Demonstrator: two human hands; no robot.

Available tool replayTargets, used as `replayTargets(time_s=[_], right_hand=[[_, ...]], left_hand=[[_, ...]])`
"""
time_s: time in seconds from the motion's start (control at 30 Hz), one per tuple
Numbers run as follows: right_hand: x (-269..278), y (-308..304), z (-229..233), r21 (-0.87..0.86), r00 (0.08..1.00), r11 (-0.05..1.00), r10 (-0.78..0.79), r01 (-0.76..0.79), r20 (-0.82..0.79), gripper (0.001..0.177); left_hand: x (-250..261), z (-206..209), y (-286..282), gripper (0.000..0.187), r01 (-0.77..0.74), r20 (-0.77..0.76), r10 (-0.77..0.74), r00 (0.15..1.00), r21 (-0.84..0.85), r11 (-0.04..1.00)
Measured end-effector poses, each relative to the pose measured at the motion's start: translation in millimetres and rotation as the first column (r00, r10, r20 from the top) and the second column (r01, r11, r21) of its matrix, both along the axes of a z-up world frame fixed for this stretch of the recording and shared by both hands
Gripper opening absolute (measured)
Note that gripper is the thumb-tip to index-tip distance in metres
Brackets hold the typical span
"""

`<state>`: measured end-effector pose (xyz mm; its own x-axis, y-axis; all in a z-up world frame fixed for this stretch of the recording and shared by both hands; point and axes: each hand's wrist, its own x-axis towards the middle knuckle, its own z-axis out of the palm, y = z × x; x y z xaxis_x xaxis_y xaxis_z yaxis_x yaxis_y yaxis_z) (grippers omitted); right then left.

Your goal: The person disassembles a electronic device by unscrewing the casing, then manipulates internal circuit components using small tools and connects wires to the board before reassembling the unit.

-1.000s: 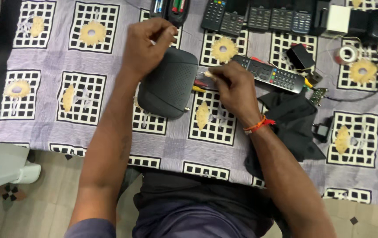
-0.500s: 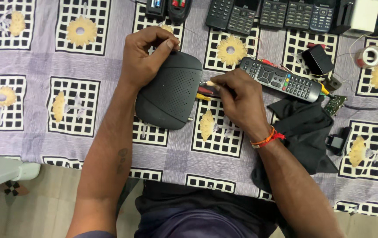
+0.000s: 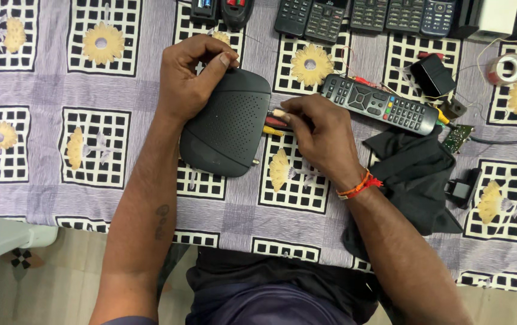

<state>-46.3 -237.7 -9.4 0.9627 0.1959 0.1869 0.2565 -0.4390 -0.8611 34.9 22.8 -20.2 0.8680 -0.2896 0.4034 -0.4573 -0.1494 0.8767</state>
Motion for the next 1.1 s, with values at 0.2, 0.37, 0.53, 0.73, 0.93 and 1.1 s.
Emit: replayTargets(time_s=[0.2, 0.37, 0.53, 0.73, 0.93, 1.1], right_hand=[[2.0, -2.3, -5.6, -0.023, 0.990, 0.998, 0.063, -0.060, 0.129, 0.013], [1.0, -5.3, -5.3, 0.016, 0.986, 0.992, 0.125, -0.128, 0.112, 0.020], [1.9, -2.5, -9.7, 0.111, 0.996, 0.992, 0.058, -0.050, -0.071, 0.021], [1.5, -4.7, -6.9, 0.071, 0.994, 0.997, -0.005, 0.013, -0.107, 0.014], [0.7, -4.4, -0.1, -0.048, 0.992, 0.997, -0.064, 0.059, -0.109, 0.008], [1.5, -4.6, -6.0, -0.096, 0.998, 0.995, -0.012, 0.019, 0.069, 0.006]], left_hand=[[-0.8, 2.1, -1.5, 0.008, -0.018, 0.002, 0.018, 1.000, 0.032, 0.999], [0.1, 1.2, -2.1, 0.009, -0.010, -0.008, 0.010, 1.000, 0.003, 1.000], [0.7, -0.9, 0.0, 0.009, 0.003, -0.001, -0.003, 1.000, -0.010, 1.000], [3.1, -4.5, 0.1, 0.007, 0.010, 0.048, -0.013, 0.999, 0.056, 0.998], [-2.1, 4.1, -2.9, 0.006, -0.029, -0.058, 0.038, 0.998, 0.143, 0.989], [-10.3, 10.9, -15.6, 0.008, -0.124, 0.249, 0.017, 0.968, 0.419, 0.899]])
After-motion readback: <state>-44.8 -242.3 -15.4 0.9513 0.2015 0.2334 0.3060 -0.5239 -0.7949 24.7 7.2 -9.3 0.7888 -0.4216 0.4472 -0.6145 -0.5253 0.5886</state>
